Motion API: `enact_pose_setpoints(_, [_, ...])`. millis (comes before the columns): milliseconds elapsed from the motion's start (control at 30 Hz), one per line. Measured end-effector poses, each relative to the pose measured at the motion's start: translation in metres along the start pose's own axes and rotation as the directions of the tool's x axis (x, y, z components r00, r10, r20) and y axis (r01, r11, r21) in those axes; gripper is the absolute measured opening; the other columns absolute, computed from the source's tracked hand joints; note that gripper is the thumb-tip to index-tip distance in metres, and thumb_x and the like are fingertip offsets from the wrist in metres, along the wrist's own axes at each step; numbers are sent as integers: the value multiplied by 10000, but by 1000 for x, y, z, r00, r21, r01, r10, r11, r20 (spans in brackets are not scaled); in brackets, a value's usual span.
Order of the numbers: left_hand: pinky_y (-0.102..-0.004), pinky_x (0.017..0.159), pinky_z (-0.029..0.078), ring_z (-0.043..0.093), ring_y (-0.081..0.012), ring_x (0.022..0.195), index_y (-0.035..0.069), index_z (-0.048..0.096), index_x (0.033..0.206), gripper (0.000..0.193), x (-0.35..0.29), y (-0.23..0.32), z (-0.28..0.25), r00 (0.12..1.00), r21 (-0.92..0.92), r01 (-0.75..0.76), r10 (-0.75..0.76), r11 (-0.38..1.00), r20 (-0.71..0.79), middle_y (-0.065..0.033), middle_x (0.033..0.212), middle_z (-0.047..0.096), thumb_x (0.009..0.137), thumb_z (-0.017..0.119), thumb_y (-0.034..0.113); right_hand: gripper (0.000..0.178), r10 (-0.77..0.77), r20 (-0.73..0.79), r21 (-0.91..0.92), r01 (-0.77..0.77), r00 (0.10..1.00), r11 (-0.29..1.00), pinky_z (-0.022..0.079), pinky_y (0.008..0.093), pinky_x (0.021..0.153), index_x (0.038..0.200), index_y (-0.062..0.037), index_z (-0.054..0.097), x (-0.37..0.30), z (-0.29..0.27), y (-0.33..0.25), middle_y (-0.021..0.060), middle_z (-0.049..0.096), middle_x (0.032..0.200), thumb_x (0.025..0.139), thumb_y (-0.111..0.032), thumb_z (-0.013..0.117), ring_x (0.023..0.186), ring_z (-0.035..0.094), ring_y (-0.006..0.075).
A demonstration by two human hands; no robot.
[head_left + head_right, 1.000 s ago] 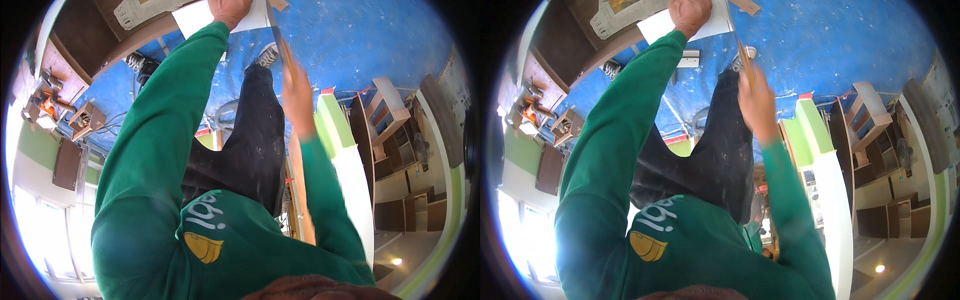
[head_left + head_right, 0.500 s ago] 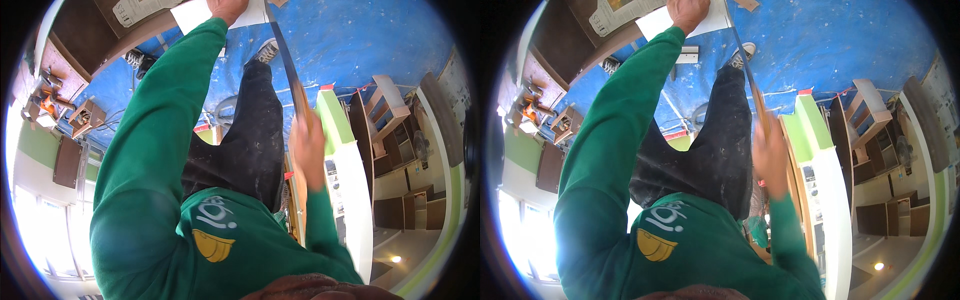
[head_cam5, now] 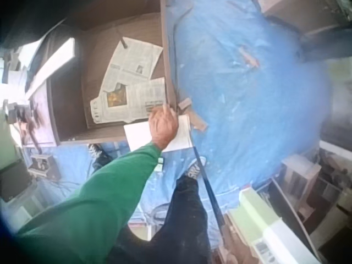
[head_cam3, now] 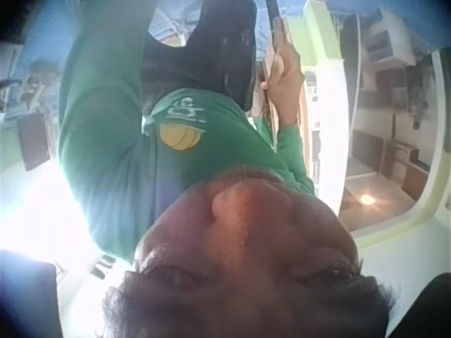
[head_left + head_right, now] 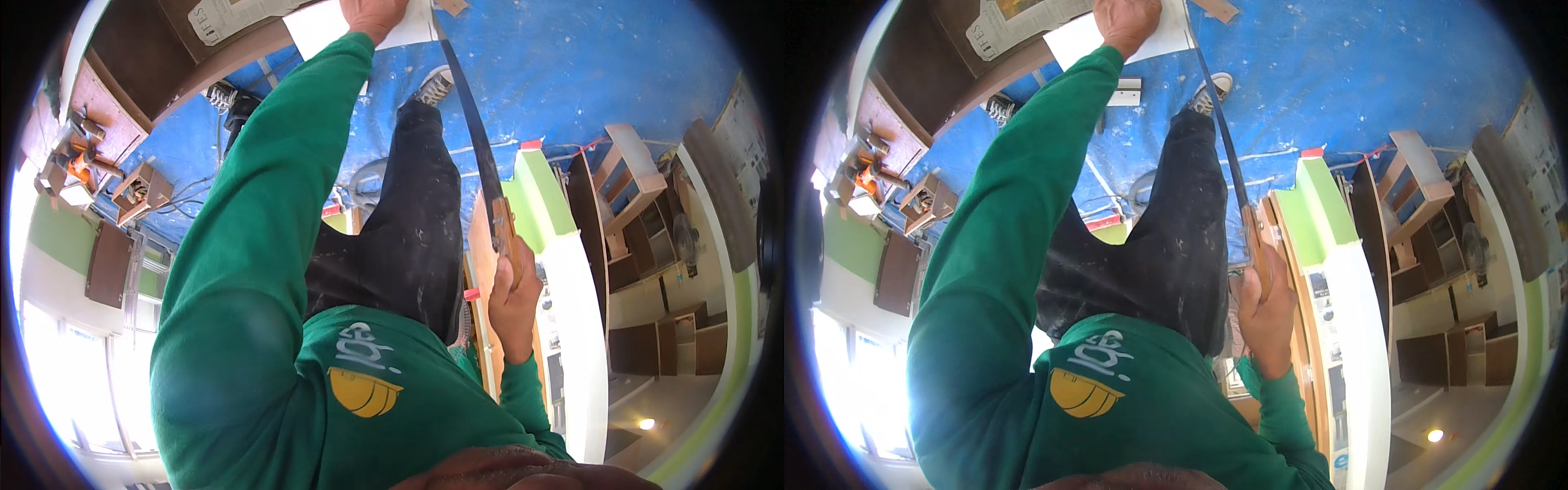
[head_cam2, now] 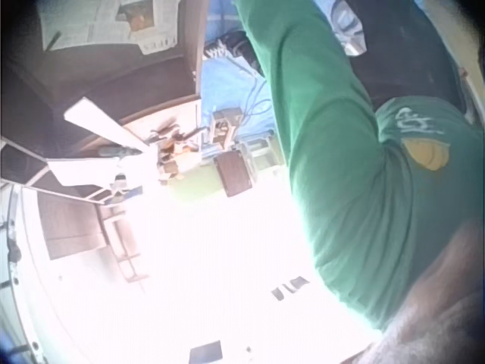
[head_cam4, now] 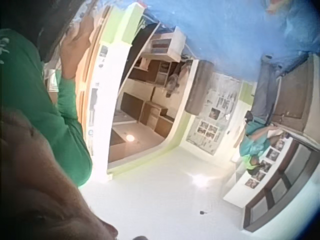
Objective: The person assembles wooden furniture components using a cordless drill and a hand saw. They cut a small wooden piece, then climb a ladder to attach it to a ceiling fixture, repeating the process with additional pieces.
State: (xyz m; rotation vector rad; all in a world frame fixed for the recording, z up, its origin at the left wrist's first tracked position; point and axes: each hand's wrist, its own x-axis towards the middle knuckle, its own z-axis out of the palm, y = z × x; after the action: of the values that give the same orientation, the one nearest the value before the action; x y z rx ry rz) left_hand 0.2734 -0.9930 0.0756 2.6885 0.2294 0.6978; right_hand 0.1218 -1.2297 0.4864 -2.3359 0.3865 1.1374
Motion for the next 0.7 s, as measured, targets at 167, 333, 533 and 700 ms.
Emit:
enact_pose_setpoints(167, [-503, 772, 519, 669, -375, 787, -37, 628, 1064, 226, 0, 9, 2, 978, -72, 65, -49, 995, 204, -193, 807, 683, 908, 642, 125, 301, -186, -238, 7, 193, 953, 981, 553, 554, 794, 1206, -29, 624, 238, 110, -2, 298, 691, 1055, 1081, -290, 544, 1008, 671, 489])
enact_pose_setpoints(333, [-508, 767, 516, 658, -399, 778, -27, 641, 1002, 173, -4, 0, 2, 995, -139, 38, -24, 990, 101, -198, 788, 670, 906, 632, 117, 347, -203, -204, 35, 214, 958, 976, 529, 593, 797, 1195, -25, 617, 230, 93, -35, 298, 695, 1055, 1082, -343, 540, 992, 645, 535])
enact_pose_setpoints(533, [-525, 797, 511, 660, -417, 813, 6, 639, 953, 163, 9, 3, -7, 972, -86, 174, -157, 981, 177, -217, 793, 674, 929, 597, 161, 474, 42, -11, -33, -42, 999, 999, 531, 495, 1010, 1452, 4, 520, -6, 10, 6, 272, 642, 1358, 1037, -209, 602, 1237, 635, 466])
enact_pose_setpoints(700, [-514, 797, 513, 669, -407, 816, 23, 629, 941, 145, 7, 4, 4, 964, -20, 106, -98, 994, 246, -205, 780, 682, 932, 598, 164, 313, -328, -204, -53, 324, 922, 945, 541, 559, 814, 1269, -46, 606, 192, 109, 24, 285, 695, 1150, 1069, -283, 562, 1051, 651, 522])
